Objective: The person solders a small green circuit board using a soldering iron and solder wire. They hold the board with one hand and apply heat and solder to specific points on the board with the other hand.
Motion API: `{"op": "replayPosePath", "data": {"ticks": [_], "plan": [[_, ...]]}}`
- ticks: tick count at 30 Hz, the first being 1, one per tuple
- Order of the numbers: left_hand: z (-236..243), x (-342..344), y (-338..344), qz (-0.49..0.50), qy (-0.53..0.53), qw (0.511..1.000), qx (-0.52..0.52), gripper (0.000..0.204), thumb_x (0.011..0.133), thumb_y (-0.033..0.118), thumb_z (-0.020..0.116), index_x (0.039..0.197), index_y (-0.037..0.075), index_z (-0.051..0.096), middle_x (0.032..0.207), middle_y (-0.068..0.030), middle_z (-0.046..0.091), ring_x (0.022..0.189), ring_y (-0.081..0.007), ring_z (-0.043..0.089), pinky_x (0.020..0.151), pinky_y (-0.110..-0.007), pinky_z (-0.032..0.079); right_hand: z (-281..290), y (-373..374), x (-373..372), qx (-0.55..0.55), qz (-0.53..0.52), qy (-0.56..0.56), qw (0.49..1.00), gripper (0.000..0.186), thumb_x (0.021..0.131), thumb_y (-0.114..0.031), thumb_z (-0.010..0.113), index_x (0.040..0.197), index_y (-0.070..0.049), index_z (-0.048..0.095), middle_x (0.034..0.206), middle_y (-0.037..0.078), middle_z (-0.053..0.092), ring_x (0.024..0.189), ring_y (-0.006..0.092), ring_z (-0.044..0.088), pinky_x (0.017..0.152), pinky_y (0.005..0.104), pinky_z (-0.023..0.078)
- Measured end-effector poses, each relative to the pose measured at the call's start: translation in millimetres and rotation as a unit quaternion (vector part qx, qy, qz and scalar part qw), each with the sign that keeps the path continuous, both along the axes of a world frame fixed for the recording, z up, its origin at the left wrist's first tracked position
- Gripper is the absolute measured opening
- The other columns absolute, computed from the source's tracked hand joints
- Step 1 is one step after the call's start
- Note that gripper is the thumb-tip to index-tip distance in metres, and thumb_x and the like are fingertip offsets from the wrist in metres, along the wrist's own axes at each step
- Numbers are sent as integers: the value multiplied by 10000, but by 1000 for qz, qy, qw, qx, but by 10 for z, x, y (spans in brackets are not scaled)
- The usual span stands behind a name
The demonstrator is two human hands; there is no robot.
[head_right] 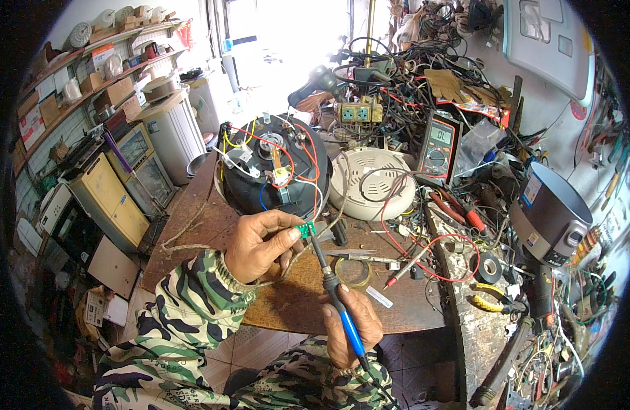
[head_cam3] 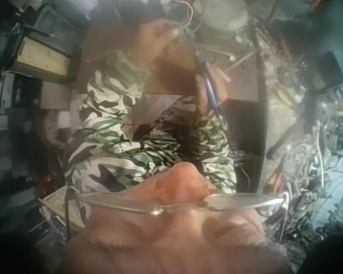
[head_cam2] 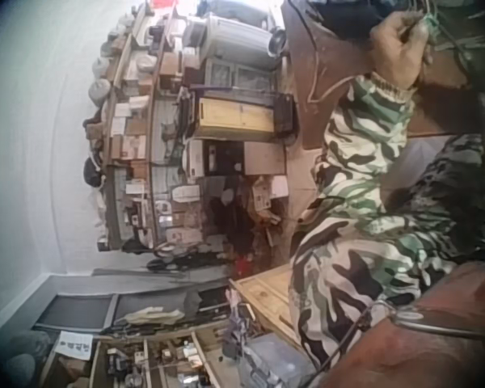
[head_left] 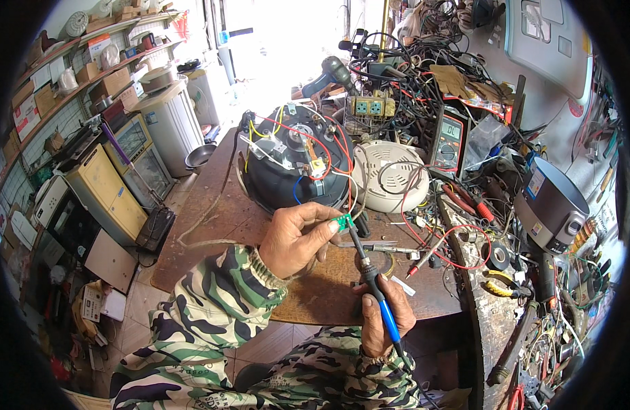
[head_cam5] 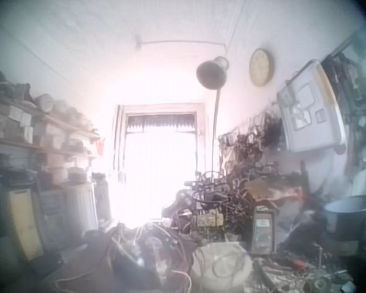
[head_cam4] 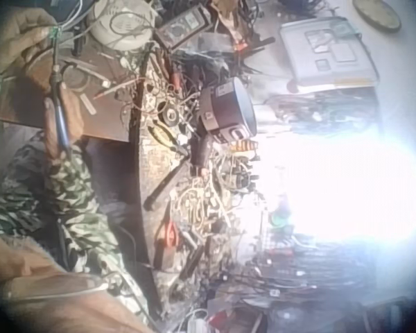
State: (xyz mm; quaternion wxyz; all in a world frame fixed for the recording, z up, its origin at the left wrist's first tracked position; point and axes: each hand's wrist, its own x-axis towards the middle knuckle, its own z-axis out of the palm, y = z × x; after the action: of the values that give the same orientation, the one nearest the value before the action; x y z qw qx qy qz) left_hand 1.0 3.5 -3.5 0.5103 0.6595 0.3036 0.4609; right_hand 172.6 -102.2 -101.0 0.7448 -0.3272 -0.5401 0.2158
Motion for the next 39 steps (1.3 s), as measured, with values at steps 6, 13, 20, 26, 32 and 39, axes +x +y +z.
{"op": "replayPosePath", "data": {"ticks": [6,13,20,26,32,39], "plan": [[-17,-4,1,11,15,1000,24,251,1006,136,616,1139,-75,644,855,-107,708,604,-87,614,525,-230,495,1,-5,6,-3,-7,-15,1000,462,849,58,701,1296,-28,627,1078,203,691,935,256,708,837,349,556],[-41,16,-4,23,13,999,38,229,1005,121,615,1130,-69,640,859,-100,707,610,-79,611,524,-227,498,25,9,-41,9,-84,-84,993,392,866,19,702,1252,9,637,1016,198,696,892,252,706,808,339,549],[-91,41,-6,60,42,993,93,194,991,71,613,1127,-64,644,861,-72,706,608,-64,606,520,-223,501,78,45,-147,87,-223,-261,935,469,715,59,803,1168,8,692,952,193,701,817,322,710,728,377,579],[-88,80,-4,74,47,991,104,174,996,53,594,1113,-70,634,850,-70,693,606,-77,613,525,-229,509,125,96,-218,126,-252,-323,903,403,770,80,728,1167,29,680,984,183,686,857,335,693,740,399,575],[-72,19,-77,71,79,989,107,167,994,57,598,1094,-74,632,859,-86,695,630,-89,631,541,-231,527,56,100,-237,36,-354,-251,900,430,794,60,750,1214,29,664,997,237,676,878,385,691,775,416,568],[-79,61,-3,67,14,995,78,176,970,43,634,1105,-69,646,890,-77,722,658,-68,641,534,-233,555,116,11,-141,137,-203,-326,913,463,734,73,772,1180,18,661,1028,190,663,904,353,689,808,463,576]]}}
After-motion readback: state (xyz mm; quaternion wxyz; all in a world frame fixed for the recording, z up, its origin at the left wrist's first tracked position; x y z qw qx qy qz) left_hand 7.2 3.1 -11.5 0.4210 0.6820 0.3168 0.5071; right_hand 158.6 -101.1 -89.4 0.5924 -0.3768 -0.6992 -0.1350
